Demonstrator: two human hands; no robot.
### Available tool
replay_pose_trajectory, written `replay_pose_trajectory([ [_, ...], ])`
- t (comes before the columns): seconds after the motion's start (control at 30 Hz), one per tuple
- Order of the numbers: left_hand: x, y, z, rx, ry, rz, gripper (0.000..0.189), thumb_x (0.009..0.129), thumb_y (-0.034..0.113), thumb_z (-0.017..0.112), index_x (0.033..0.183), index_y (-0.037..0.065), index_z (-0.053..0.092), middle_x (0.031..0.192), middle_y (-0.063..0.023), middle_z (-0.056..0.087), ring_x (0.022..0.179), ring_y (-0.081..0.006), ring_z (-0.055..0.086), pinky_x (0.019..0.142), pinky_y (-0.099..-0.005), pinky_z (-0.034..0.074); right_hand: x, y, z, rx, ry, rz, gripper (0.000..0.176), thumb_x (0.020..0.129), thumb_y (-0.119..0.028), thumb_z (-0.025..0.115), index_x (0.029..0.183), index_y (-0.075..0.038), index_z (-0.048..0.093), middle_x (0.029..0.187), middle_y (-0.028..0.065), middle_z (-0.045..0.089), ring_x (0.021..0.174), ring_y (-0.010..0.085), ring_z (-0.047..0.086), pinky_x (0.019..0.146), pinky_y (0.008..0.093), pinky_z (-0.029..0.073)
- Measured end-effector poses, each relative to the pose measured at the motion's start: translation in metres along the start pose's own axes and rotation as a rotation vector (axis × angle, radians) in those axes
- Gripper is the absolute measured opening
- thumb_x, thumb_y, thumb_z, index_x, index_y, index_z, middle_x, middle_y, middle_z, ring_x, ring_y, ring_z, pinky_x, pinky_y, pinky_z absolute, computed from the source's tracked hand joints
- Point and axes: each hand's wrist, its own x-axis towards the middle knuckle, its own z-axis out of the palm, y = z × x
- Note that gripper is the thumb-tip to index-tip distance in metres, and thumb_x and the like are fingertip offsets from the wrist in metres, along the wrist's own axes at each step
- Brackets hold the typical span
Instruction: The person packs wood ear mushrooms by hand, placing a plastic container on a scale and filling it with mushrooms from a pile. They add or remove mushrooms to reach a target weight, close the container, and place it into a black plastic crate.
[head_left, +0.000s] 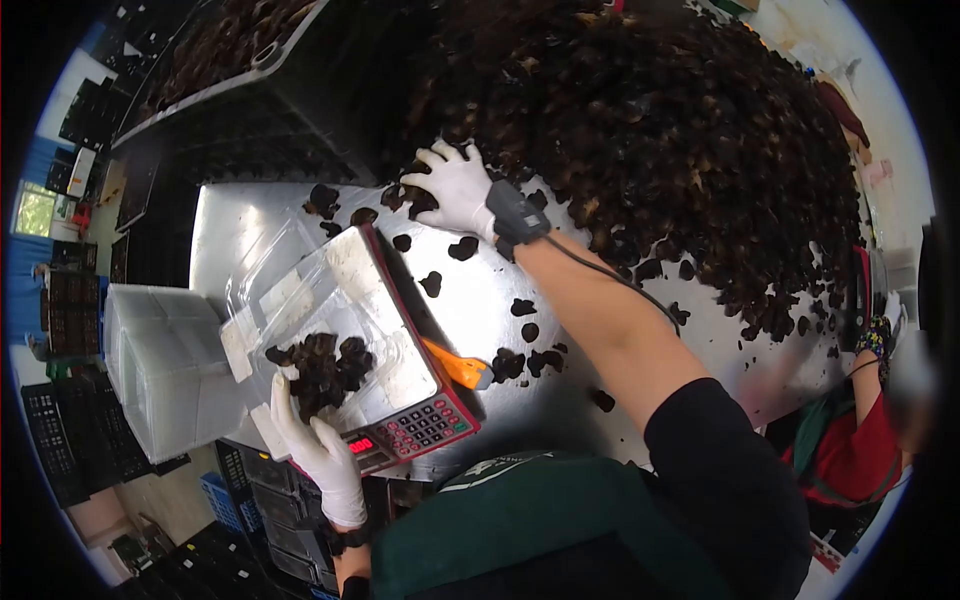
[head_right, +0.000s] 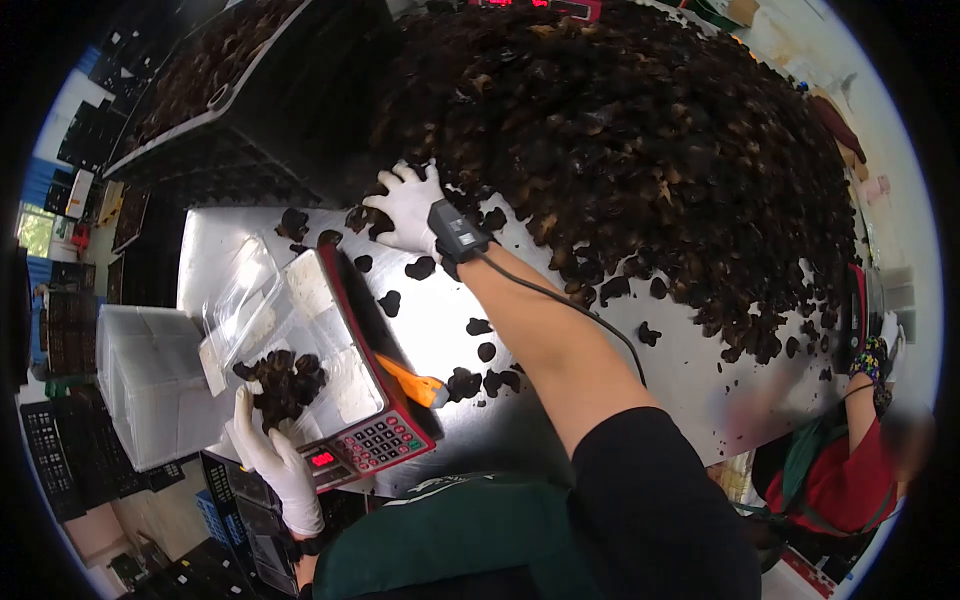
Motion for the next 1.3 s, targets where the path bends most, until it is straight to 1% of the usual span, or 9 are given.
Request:
replay_pose_trajectory([
  [0.03,0.0,0.001,0.0,0.009,0.002,0.011,0.069,0.076,-0.017,0.037,0.144,-0.006,0.04,0.145,-0.0233,0.045,0.137,-0.0368,0.043,0.117,-0.0421,0.029,0.006,0.004,0.002,0.018,-0.024,0.016,0.049,0.073,-0.033,0.076,0.119,-0.018,0.067,0.131,0.0101,0.057,0.127,0.0328,0.048,0.104,0.0543,0.042],
  [0.17,0.001,0.003,0.001,0.018,-0.005,0.017,0.068,0.077,-0.016,0.036,0.144,-0.007,0.041,0.143,-0.024,0.046,0.135,-0.0374,0.044,0.115,-0.0426,0.03,-0.01,0.033,-0.014,0.212,0.036,0.041,0.035,0.074,-0.01,0.071,0.109,-0.009,0.066,0.109,0.0094,0.059,0.108,0.0311,0.055,0.085,0.0395,0.054],
  [0.47,0.0,0.003,0.0,0.014,-0.021,0.041,0.063,0.082,-0.013,0.036,0.144,-0.005,0.041,0.143,-0.0242,0.044,0.134,-0.0379,0.045,0.114,-0.0435,0.033,-0.14,0.063,-0.088,0.162,0.132,0.228,0.066,0.068,-0.03,0.081,0.129,-0.013,0.061,0.137,0.0156,0.052,0.127,0.0349,0.049,0.106,0.0437,0.042],
  [0.63,-0.003,-0.001,0.0,0.018,-0.014,0.043,0.061,0.083,-0.013,0.037,0.144,-0.006,0.041,0.143,-0.024,0.044,0.134,-0.0372,0.045,0.114,-0.0429,0.033,-0.142,0.04,-0.067,-0.006,0.06,0.202,0.085,0.066,-0.044,0.08,0.144,-0.03,0.048,0.155,0.0168,0.034,0.141,0.04,0.032,0.109,0.0627,0.031],
  [0.77,-0.003,0.001,0.001,0.002,-0.023,0.05,0.062,0.084,-0.014,0.037,0.145,-0.005,0.04,0.144,-0.024,0.044,0.134,-0.0373,0.044,0.114,-0.0423,0.034,-0.097,0.04,-0.053,-0.037,0.028,0.156,0.079,0.07,-0.047,0.079,0.142,-0.032,0.049,0.154,0.0159,0.034,0.141,0.0391,0.033,0.101,0.0649,0.041],
  [1.0,-0.001,0.001,0.005,-0.007,0.004,0.074,0.061,0.083,-0.013,0.038,0.144,-0.006,0.041,0.141,-0.0209,0.048,0.132,-0.0347,0.046,0.114,-0.0403,0.032,-0.072,0.06,-0.029,0.007,0.074,0.13,0.04,0.077,-0.025,0.073,0.117,-0.018,0.068,0.13,0.0073,0.058,0.11,0.0257,0.059,0.079,0.0371,0.056],
  [1.13,-0.004,0.0,0.004,-0.033,0.004,0.07,0.06,0.084,-0.011,0.038,0.144,-0.006,0.041,0.142,-0.0215,0.048,0.132,-0.0348,0.046,0.114,-0.0407,0.031,-0.072,0.068,-0.019,0.254,0.243,0.166,0.015,0.076,-0.02,0.071,0.09,-0.015,0.073,0.097,0.0054,0.065,0.089,0.0267,0.066,0.077,0.0393,0.056],
  [1.23,-0.005,-0.001,0.004,-0.032,-0.008,0.081,0.059,0.084,-0.011,0.038,0.143,-0.006,0.041,0.142,-0.0219,0.048,0.132,-0.0349,0.046,0.115,-0.041,0.031,-0.076,0.07,-0.026,0.39,0.284,0.314,0.017,0.074,-0.023,0.07,0.088,-0.014,0.074,0.094,0.0083,0.067,0.09,0.0304,0.066,0.078,0.038,0.055],
  [1.3,-0.004,0.003,0.002,-0.042,-0.02,0.085,0.059,0.083,-0.011,0.038,0.142,-0.006,0.042,0.141,-0.0219,0.048,0.132,-0.0349,0.046,0.115,-0.041,0.031,-0.075,0.073,-0.036,0.704,0.266,0.382,0.019,0.077,-0.021,0.07,0.092,-0.011,0.076,0.091,0.0083,0.072,0.082,0.0212,0.069,0.074,0.0313,0.054],
])
